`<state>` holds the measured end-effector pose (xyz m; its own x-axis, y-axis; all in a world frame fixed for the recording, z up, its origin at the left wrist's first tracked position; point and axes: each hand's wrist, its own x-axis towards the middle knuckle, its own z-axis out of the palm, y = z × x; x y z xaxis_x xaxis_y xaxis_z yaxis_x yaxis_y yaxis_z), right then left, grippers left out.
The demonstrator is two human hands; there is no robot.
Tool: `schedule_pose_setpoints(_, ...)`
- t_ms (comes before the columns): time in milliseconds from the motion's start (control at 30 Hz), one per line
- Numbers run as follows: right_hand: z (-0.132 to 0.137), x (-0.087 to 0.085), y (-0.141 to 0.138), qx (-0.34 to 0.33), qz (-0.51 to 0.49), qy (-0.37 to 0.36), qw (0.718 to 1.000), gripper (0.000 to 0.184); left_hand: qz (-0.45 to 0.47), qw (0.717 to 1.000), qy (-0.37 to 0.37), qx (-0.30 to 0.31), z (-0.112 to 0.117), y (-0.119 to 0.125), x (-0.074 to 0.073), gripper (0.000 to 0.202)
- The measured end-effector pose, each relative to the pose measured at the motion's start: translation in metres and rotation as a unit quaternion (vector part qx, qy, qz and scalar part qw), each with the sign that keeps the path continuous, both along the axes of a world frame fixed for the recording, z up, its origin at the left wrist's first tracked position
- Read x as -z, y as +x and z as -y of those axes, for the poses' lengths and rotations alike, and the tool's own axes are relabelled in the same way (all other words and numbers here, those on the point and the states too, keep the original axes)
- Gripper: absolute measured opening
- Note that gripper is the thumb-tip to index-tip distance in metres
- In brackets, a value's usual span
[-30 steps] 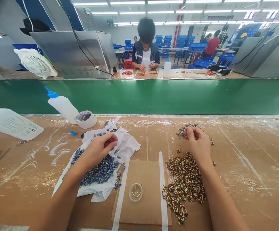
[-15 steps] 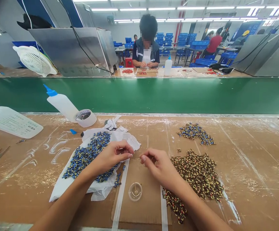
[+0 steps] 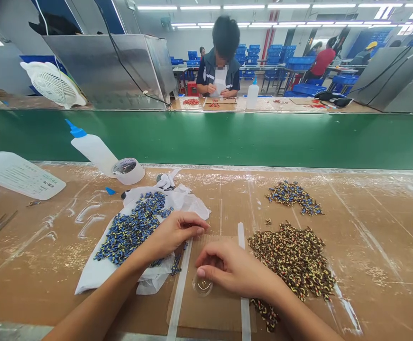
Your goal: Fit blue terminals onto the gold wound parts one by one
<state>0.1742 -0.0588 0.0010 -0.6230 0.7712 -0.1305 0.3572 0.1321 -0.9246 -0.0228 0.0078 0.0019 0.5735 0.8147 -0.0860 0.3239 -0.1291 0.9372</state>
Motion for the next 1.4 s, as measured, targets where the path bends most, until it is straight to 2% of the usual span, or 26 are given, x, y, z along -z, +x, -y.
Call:
schedule_pose_setpoints(333, -0.002, 0.004, 0.0, -0.002, -0.008, 0.019, 1.0, 0.009, -0.005, 1.0, 0.003, -0.014, 0.002, 0.004, 0.009, 0.025)
schedule_pose_setpoints(600, -0.002, 0.0, 0.001, -0.009, -0.011, 0.097, 0.995, 0.008, -0.06, 0.996, 0.068, -0.016, 0.003, 0.005, 0.004, 0.019)
schedule_pose_setpoints(733, 0.001, -0.002, -0.002, -0.024, 0.021, 0.162, 0.986, 0.01, -0.059, 0.996, 0.062, -0.008, 0.004, 0.007, 0.005, 0.021)
schedule_pose_setpoints(867, 0.004, -0.002, -0.004, -0.033, 0.042, 0.19, 0.98, 0.014, -0.083, 0.994, 0.063, -0.024, 0.004, 0.008, 0.01, 0.023)
schedule_pose_setpoints(1033, 0.003, -0.005, 0.0, -0.046, 0.068, 0.18, 0.98, 0.015, -0.091, 0.994, 0.052, -0.037, 0.005, 0.007, 0.007, 0.025)
schedule_pose_setpoints(1200, 0.001, -0.003, 0.002, -0.058, 0.033, 0.143, 0.987, 0.013, -0.061, 0.995, 0.067, -0.028, 0.006, 0.005, -0.002, 0.018)
schedule_pose_setpoints(1300, 0.001, -0.002, 0.001, -0.049, 0.011, 0.116, 0.992, 0.012, -0.054, 0.996, 0.07, -0.027, 0.006, 0.005, -0.002, 0.014)
schedule_pose_setpoints(1400, 0.002, -0.003, 0.001, -0.021, -0.001, 0.082, 0.996, 0.012, -0.029, 0.999, 0.037, -0.009, 0.007, 0.007, 0.001, 0.012)
